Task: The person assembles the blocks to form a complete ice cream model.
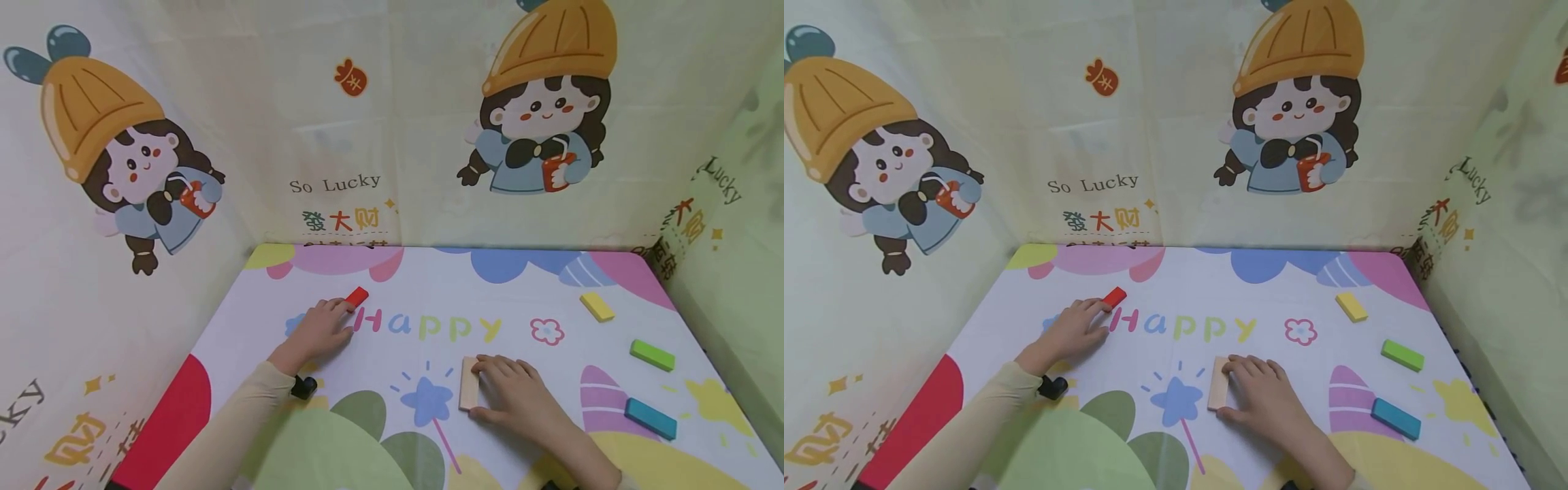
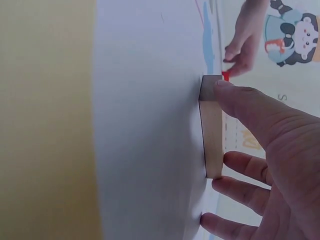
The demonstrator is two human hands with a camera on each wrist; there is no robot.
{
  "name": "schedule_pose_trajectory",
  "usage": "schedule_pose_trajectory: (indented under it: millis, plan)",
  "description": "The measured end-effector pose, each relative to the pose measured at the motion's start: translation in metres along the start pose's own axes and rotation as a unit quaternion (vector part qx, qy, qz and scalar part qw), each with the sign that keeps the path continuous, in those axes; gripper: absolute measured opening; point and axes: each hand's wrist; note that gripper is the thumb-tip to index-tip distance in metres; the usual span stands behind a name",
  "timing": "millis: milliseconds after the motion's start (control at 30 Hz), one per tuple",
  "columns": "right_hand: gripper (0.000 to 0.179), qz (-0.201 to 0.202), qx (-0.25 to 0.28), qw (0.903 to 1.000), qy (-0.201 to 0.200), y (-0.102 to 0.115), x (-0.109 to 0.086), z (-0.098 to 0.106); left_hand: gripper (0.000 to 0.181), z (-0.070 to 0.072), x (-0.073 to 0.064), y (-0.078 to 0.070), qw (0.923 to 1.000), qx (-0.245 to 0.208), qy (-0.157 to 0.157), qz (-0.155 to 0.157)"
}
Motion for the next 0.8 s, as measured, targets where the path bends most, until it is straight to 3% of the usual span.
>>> schedule_pose_trajectory:
  millis: [433, 800]
  plan:
    - [0.063, 0.008, 0.004, 1.0000, 0.003, 0.020, 0.001, -0.007, 0.040, -0.007, 0.018, -0.028, 0.9990, -0.018, 0.019, -0.036]
    - [0.062, 0.008, -0.001, 1.0000, 0.000, 0.026, 0.000, -0.011, 0.038, -0.016, 0.034, -0.048, 0.9958, -0.024, 0.031, -0.082]
Point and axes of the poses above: each hand's wrist, its own x-axis towards the middle knuckle, its own z-axis out of the back of the hand, y = z × x, and after that the axes turned 5 degrees about -z, right-handed
